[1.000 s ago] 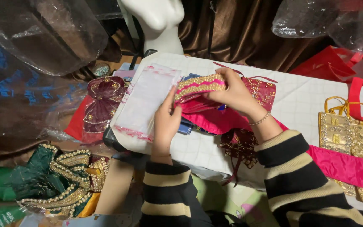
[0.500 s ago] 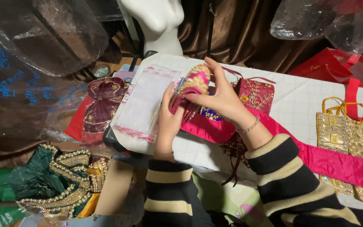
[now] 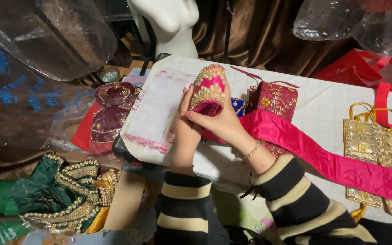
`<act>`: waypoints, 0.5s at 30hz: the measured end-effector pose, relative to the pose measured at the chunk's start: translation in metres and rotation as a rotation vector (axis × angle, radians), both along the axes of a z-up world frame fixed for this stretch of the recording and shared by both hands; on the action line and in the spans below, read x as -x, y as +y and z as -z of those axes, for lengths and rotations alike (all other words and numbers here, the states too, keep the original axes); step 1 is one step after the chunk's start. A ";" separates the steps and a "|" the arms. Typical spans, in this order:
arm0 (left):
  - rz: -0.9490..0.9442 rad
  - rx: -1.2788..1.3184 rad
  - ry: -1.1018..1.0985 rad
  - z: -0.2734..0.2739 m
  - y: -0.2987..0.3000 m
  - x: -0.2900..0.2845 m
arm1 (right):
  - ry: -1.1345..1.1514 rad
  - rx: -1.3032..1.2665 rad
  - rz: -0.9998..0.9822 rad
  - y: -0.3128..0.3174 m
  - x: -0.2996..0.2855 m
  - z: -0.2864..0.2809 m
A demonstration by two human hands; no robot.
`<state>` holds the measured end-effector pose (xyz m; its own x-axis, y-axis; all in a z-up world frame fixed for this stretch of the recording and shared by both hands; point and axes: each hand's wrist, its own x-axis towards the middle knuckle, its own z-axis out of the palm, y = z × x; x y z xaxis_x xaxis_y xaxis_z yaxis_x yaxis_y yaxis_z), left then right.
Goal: Inspecting and organizing decorative embroidered fabric belts on a table
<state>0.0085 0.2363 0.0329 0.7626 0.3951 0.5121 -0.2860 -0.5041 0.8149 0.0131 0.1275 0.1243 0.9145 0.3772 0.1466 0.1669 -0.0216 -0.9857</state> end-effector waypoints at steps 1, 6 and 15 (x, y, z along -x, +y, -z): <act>0.000 -0.001 0.000 0.006 -0.001 -0.005 | 0.000 -0.001 0.000 0.004 0.005 0.000; 0.007 -0.057 -0.138 0.024 -0.007 -0.016 | -0.049 -0.402 0.161 0.012 0.023 0.003; 0.545 0.573 -0.255 -0.029 -0.034 0.029 | 0.096 -0.802 0.457 -0.012 0.001 0.050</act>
<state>-0.0205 0.2022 0.0623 0.8101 0.2565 0.5272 -0.5811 0.2315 0.7802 0.0119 0.1160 0.0740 0.9711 -0.2041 0.1234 0.2267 0.6291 -0.7435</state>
